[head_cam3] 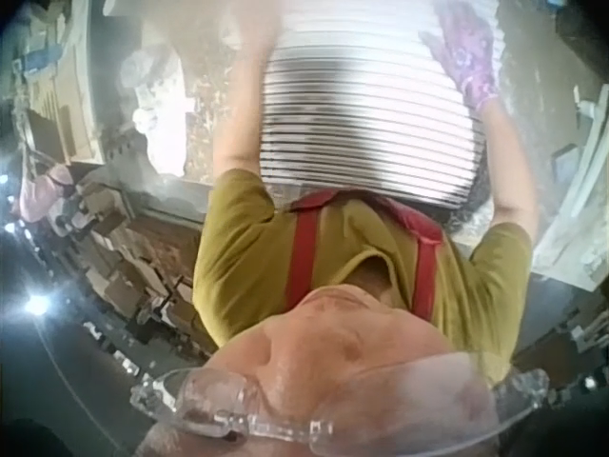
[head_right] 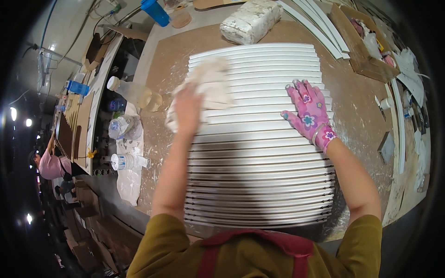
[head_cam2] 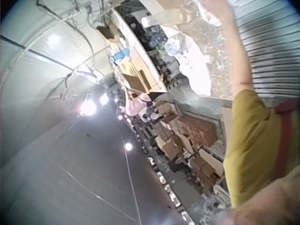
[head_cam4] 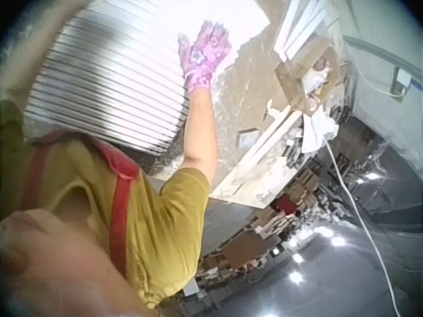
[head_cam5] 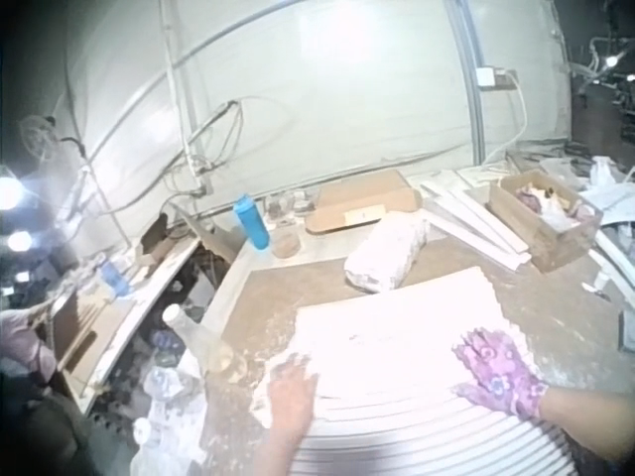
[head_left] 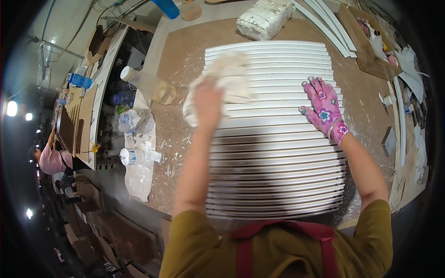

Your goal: The person wipes a series of white slats arranged on a table using a cloth, then separates a larger white board and wipes its surfaces and edges.

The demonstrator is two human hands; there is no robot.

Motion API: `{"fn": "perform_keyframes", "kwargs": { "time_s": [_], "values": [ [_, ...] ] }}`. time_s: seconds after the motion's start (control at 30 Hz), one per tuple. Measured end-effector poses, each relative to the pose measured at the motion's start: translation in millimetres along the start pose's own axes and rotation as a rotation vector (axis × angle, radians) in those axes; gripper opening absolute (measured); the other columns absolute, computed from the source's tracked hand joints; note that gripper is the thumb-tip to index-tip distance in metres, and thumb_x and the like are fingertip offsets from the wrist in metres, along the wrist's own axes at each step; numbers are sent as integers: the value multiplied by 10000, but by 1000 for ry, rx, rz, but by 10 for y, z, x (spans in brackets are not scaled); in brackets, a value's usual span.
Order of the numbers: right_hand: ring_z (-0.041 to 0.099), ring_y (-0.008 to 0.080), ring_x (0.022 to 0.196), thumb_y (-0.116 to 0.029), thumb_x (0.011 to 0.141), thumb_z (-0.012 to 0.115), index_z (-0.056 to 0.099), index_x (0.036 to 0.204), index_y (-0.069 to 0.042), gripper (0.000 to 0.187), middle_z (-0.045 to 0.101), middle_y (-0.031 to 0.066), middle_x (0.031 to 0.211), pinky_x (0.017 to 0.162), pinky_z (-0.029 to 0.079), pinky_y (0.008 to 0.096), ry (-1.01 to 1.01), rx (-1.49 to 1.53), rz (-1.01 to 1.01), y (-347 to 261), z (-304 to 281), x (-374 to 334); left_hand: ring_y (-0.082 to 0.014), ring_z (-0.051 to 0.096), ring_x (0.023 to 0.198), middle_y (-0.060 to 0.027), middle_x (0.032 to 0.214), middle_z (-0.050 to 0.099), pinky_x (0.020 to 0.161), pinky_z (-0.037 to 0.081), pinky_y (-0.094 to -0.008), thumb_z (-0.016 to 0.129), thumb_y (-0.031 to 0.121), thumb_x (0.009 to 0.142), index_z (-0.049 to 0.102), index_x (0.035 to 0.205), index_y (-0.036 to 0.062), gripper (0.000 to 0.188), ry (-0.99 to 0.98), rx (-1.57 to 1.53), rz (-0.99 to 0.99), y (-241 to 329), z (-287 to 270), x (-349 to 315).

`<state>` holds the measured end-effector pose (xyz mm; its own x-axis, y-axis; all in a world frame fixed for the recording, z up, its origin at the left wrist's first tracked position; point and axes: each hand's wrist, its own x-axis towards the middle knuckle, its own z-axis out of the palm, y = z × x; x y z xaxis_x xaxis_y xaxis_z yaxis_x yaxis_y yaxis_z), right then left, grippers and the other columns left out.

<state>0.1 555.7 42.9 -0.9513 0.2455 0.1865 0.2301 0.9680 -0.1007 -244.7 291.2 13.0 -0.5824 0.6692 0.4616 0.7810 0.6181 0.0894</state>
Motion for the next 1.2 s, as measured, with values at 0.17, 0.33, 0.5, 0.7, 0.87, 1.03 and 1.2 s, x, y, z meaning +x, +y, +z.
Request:
{"fn": "perform_keyframes", "kwargs": {
  "time_s": [0.17,0.33,0.5,0.7,0.87,1.03,1.2],
  "values": [
    [284,374,1382,-467,893,537,399,1418,-89,661,361,201,1465,1136,185,487,-176,22,15,59,-48,241,-346,519,1151,-179,1218,592,1006,384,-445,513,199,909,629,1153,14,328,-54,-248,-279,-241,-606,269],
    [234,357,1417,-518,898,489,350,1454,-113,701,307,165,1515,1144,179,450,134,27,7,491,411,1215,-345,385,1282,-155,1379,462,1064,293,-517,493,335,942,474,1348,72,484,-169,-461,59,1129,-13,497],
    [234,318,1427,-504,932,425,330,1466,-151,647,303,121,1527,1154,147,470,47,-183,15,480,400,1347,-345,286,1376,-123,1471,383,1092,236,-561,471,364,956,424,1404,126,510,-176,-220,57,687,141,275],
    [232,298,1430,-523,951,384,368,1452,-168,614,306,120,1528,1163,126,447,-19,-122,181,348,400,1418,-356,532,1148,-204,1233,574,1021,385,-421,501,207,942,585,1198,-6,343,-2,-337,-336,-530,-195,232],
    [243,294,1421,-511,900,440,391,1432,-175,632,330,108,1513,1162,128,451,-113,-109,145,395,426,1397,-352,454,1219,-184,1304,525,1011,359,-456,520,384,925,517,1299,55,498,66,-524,61,781,99,1203],
    [279,303,1401,-465,879,486,411,1411,-164,616,358,120,1489,1151,156,477,10,-271,62,550,488,1295,-363,476,1194,-166,1321,527,1002,364,-484,508,404,931,524,1301,85,490,35,-157,113,803,734,1136],
    [226,297,1432,-511,962,360,350,1459,-171,603,291,116,1535,1162,126,456,-21,-138,142,296,364,1429,-387,564,1035,-222,1136,596,898,427,-485,486,354,954,565,1205,11,432,-172,157,-167,-841,320,1045]
  ]
}}
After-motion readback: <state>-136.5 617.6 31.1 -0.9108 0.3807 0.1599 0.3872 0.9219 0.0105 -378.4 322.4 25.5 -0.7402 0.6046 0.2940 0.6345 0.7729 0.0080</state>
